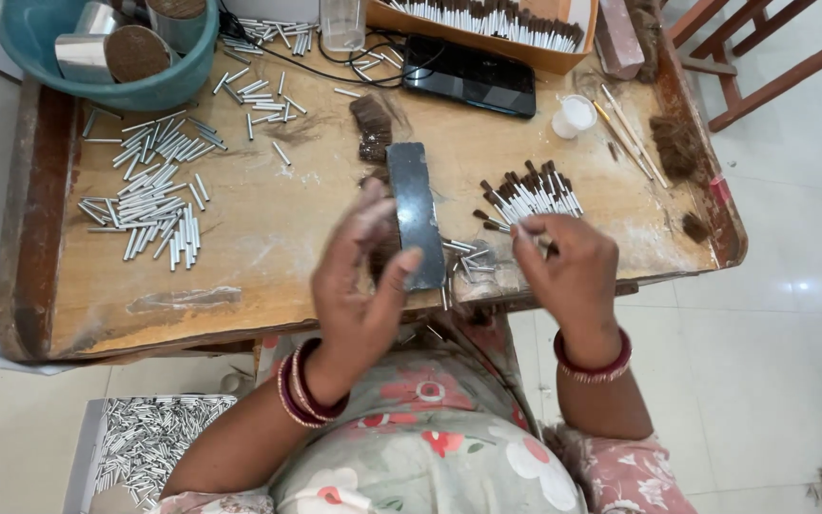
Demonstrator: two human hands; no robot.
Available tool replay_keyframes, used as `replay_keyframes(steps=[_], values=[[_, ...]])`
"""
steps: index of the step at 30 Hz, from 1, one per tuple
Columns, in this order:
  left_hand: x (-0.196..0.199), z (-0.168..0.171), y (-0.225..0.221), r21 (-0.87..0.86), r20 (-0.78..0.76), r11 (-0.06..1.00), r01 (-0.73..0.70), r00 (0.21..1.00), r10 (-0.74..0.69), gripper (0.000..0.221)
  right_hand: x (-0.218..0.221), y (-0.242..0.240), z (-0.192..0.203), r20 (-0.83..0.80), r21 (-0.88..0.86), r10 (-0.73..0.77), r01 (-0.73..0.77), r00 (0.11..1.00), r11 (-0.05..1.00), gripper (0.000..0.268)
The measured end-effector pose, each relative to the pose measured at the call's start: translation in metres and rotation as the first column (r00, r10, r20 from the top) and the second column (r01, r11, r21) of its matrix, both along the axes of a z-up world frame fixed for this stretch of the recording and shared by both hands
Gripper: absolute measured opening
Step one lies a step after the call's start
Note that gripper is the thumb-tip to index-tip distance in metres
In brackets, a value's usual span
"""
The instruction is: The person assembles small brushes by inserting brown bristles into silver metal ferrules.
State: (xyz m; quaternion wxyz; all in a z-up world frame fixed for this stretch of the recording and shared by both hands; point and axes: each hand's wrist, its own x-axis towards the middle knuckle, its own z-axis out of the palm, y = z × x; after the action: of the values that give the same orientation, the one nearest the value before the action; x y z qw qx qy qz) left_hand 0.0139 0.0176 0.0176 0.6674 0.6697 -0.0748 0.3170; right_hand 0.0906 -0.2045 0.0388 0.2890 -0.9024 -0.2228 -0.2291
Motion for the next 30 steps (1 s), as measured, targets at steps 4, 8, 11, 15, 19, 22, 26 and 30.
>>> replay_keyframes(steps=[4, 8, 11, 15, 19, 22, 26, 30], values=[[0.017, -0.028, 0.016, -0.104, 0.054, 0.991, -0.085, 0.994, 0.091, 0.032, 0.044, 0.013, 0.003, -0.014, -0.051, 0.108, -0.108, 0.994, 0.993, 0.014], [0.016, -0.033, 0.018, -0.185, 0.04, 0.982, -0.046, 0.998, 0.054, 0.022, 0.074, 0.041, -0.002, -0.305, -0.114, 0.28, -0.327, 0.91, 0.938, 0.018], [0.018, -0.033, 0.02, -0.174, 0.021, 0.984, -0.032, 0.999, 0.036, 0.019, 0.099, 0.054, -0.001, -0.464, -0.173, 0.274, -0.39, 0.842, 0.905, 0.019], [0.019, -0.033, 0.02, -0.166, 0.011, 0.986, -0.033, 0.999, 0.035, 0.017, 0.122, 0.067, 0.007, -0.667, -0.228, 0.216, -0.472, 0.713, 0.852, 0.019], [0.018, -0.036, 0.022, -0.16, 0.037, 0.987, -0.031, 0.999, 0.037, 0.016, 0.113, 0.082, 0.022, -0.665, -0.342, 0.159, -0.486, 0.73, 0.805, 0.022], [0.015, -0.035, 0.023, -0.164, 0.036, 0.986, -0.035, 0.998, 0.041, 0.016, 0.088, 0.082, 0.025, -0.51, -0.493, 0.124, -0.408, 0.851, 0.769, 0.019], [0.013, -0.033, 0.021, -0.16, 0.03, 0.986, -0.05, 0.998, 0.055, 0.017, 0.06, 0.071, 0.017, -0.352, -0.513, 0.1, -0.281, 0.931, 0.811, 0.016], [0.009, -0.019, 0.017, -0.076, 0.023, 0.994, -0.075, 0.997, 0.077, 0.017, 0.046, 0.052, 0.005, -0.166, -0.271, 0.239, -0.277, 0.957, 0.922, 0.014]])
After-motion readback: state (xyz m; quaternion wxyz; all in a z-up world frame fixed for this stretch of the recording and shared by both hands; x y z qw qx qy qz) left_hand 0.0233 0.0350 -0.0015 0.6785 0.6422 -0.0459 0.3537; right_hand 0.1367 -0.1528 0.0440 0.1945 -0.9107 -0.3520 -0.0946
